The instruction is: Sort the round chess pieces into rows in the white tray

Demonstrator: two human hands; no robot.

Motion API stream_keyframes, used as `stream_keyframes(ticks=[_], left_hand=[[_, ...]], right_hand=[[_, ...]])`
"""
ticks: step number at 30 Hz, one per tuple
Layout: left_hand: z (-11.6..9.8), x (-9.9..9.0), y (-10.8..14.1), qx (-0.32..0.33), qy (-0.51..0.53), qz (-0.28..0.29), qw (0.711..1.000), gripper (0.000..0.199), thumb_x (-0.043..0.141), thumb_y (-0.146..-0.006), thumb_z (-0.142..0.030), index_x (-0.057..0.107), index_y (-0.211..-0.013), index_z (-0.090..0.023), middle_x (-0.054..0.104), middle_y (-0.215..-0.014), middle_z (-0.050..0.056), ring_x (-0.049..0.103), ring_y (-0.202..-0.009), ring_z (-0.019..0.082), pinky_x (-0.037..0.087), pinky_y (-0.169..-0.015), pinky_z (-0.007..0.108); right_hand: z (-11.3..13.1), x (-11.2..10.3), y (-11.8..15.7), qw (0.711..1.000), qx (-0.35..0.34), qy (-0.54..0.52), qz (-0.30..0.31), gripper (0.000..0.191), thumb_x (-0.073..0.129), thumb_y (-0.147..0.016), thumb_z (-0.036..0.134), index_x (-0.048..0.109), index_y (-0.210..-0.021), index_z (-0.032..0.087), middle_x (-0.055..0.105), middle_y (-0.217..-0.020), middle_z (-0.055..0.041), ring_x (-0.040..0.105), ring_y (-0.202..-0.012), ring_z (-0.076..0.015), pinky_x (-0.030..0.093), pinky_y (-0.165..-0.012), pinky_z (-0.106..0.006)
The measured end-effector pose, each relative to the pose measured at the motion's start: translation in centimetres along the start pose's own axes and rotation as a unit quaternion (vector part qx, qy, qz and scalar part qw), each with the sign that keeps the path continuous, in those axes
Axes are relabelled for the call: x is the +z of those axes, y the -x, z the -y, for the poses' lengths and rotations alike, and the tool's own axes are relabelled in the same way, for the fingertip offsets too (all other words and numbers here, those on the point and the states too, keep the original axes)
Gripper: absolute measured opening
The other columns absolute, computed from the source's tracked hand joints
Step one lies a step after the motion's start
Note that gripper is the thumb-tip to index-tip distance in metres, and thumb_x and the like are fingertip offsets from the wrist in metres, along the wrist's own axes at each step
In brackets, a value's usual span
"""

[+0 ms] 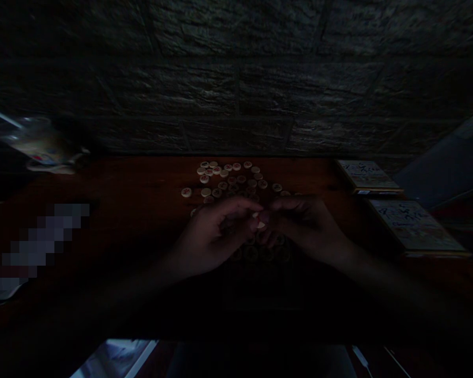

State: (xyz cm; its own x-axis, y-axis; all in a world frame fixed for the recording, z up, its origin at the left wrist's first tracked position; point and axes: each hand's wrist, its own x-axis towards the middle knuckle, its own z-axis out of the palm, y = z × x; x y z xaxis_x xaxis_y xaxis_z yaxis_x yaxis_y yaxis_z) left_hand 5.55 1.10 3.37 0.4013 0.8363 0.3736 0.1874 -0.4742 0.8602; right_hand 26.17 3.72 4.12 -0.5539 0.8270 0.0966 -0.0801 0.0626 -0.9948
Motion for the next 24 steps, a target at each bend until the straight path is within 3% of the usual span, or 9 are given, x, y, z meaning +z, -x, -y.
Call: stream_keyframes(ticks=[4,9,14,17,20,24], left_hand=[[0.1,0.2,0.1,-0.004,-0.022,-0.015,1.000,0.023,0.070,-0.091,-0.018,0.065,-0.113,-0.017,0.075,-0.089,0.002,0.072,-0.080,0.012,0.056,-0.071,0.020],[0.4,0.2,0.1,0.005,-0.021,-0.024,0.999,0.021,0.074,-0.089,-0.021,0.067,-0.109,-0.019,0.076,-0.091,0.002,0.073,-0.079,0.013,0.057,-0.068,0.020],[0.5,-0.1,0.2,0.021,-0.030,-0.003,0.999,0.022,0.075,-0.087,-0.017,0.069,-0.108,-0.019,0.078,-0.094,0.002,0.075,-0.084,0.014,0.059,-0.075,0.022],[0.2,-0.2,0.2,0.016,-0.036,-0.007,0.999,0.021,0.076,-0.086,-0.018,0.070,-0.106,-0.018,0.078,-0.093,0.002,0.075,-0.081,0.014,0.060,-0.071,0.021],[-0.2,-0.2,0.0,0.014,-0.065,-0.022,0.998,0.021,0.077,-0.084,-0.018,0.071,-0.104,-0.018,0.078,-0.094,0.003,0.074,-0.081,0.015,0.060,-0.069,0.021],[-0.5,-0.2,-0.3,0.024,-0.109,-0.056,0.992,0.021,0.078,-0.083,-0.019,0.072,-0.103,-0.018,0.078,-0.095,0.003,0.073,-0.083,0.014,0.059,-0.072,0.022]], right_hand=[[-0.3,0.0,0.0,1.000,0.005,-0.012,-0.008,0.013,0.082,-0.081,0.028,0.078,-0.088,0.019,0.076,-0.071,0.0002,0.071,-0.059,-0.0107,0.058,-0.057,-0.019],[-0.5,0.0,0.0,0.999,0.023,-0.036,-0.007,0.026,0.092,-0.067,0.022,0.076,-0.088,0.019,0.075,-0.070,0.0019,0.068,-0.058,-0.0099,0.055,-0.055,-0.018],[-0.2,0.0,0.0,0.999,0.025,0.014,-0.015,0.021,0.087,-0.075,0.033,0.075,-0.082,0.018,0.073,-0.067,0.0008,0.066,-0.057,-0.0107,0.053,-0.055,-0.020],[0.1,0.0,0.0,0.998,0.017,0.051,-0.017,0.023,0.081,-0.081,0.040,0.075,-0.080,0.017,0.071,-0.066,0.0002,0.066,-0.058,-0.0114,0.053,-0.055,-0.021],[0.4,0.0,0.1,0.997,0.006,0.061,-0.040,0.026,0.078,-0.084,0.044,0.074,-0.089,0.018,0.072,-0.069,-0.0004,0.067,-0.058,-0.0126,0.054,-0.055,-0.022],[0.7,0.0,0.2,0.993,-0.023,0.075,-0.092,0.034,0.086,-0.076,0.040,0.072,-0.098,0.019,0.075,-0.082,-0.0023,0.069,-0.063,-0.0143,0.057,-0.057,-0.025]])
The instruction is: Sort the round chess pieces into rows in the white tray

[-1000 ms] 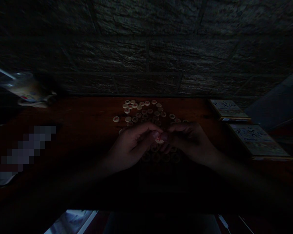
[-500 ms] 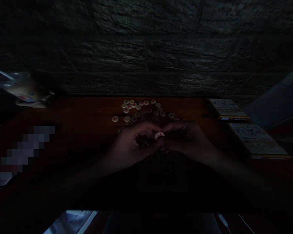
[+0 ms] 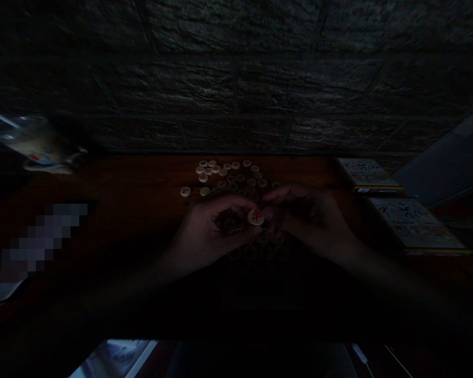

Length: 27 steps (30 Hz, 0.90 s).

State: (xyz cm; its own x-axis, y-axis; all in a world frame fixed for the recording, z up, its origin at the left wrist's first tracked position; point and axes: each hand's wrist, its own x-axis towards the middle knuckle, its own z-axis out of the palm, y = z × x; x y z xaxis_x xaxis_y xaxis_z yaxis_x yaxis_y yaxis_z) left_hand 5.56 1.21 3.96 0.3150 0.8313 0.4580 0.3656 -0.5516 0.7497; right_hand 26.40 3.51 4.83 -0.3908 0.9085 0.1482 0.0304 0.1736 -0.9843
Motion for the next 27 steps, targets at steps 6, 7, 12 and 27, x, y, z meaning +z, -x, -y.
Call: stream_keyframes(ticks=[6,7,12,27], left_hand=[[0.4,-0.1,0.0,0.059,-0.066,-0.011,0.996,0.021,0.077,-0.086,-0.024,0.073,-0.105,-0.019,0.077,-0.099,0.004,0.072,-0.088,0.016,0.059,-0.078,0.026],[0.5,-0.1,0.0,0.082,-0.084,-0.013,0.993,0.021,0.077,-0.086,-0.024,0.074,-0.105,-0.019,0.077,-0.100,0.004,0.072,-0.089,0.016,0.059,-0.078,0.026],[0.5,-0.3,-0.1,0.181,-0.147,-0.039,0.972,0.020,0.076,-0.087,-0.022,0.074,-0.107,-0.019,0.076,-0.101,0.005,0.073,-0.086,0.014,0.060,-0.075,0.024],[0.4,-0.7,-0.3,0.141,-0.164,-0.040,0.976,0.023,0.068,-0.092,-0.023,0.070,-0.113,-0.016,0.075,-0.104,0.007,0.072,-0.091,0.017,0.058,-0.080,0.026]], right_hand=[[-0.5,0.2,0.2,0.997,-0.069,0.042,0.000,0.032,0.090,-0.071,0.030,0.071,-0.094,0.019,0.076,-0.091,-0.0031,0.073,-0.080,-0.0162,0.059,-0.072,-0.026],[-0.6,0.3,0.2,0.997,-0.066,0.042,-0.001,0.032,0.089,-0.071,0.030,0.070,-0.094,0.019,0.076,-0.090,-0.0029,0.072,-0.079,-0.0161,0.059,-0.071,-0.026],[-0.9,0.4,0.3,0.997,-0.073,0.028,-0.007,0.033,0.089,-0.070,0.027,0.070,-0.096,0.020,0.077,-0.089,-0.0024,0.073,-0.078,-0.0159,0.060,-0.070,-0.026],[0.9,-1.0,0.3,0.983,-0.094,0.148,-0.045,0.019,0.082,-0.075,0.022,0.078,-0.094,0.021,0.081,-0.088,-0.0022,0.077,-0.075,-0.0189,0.064,-0.069,-0.028]])
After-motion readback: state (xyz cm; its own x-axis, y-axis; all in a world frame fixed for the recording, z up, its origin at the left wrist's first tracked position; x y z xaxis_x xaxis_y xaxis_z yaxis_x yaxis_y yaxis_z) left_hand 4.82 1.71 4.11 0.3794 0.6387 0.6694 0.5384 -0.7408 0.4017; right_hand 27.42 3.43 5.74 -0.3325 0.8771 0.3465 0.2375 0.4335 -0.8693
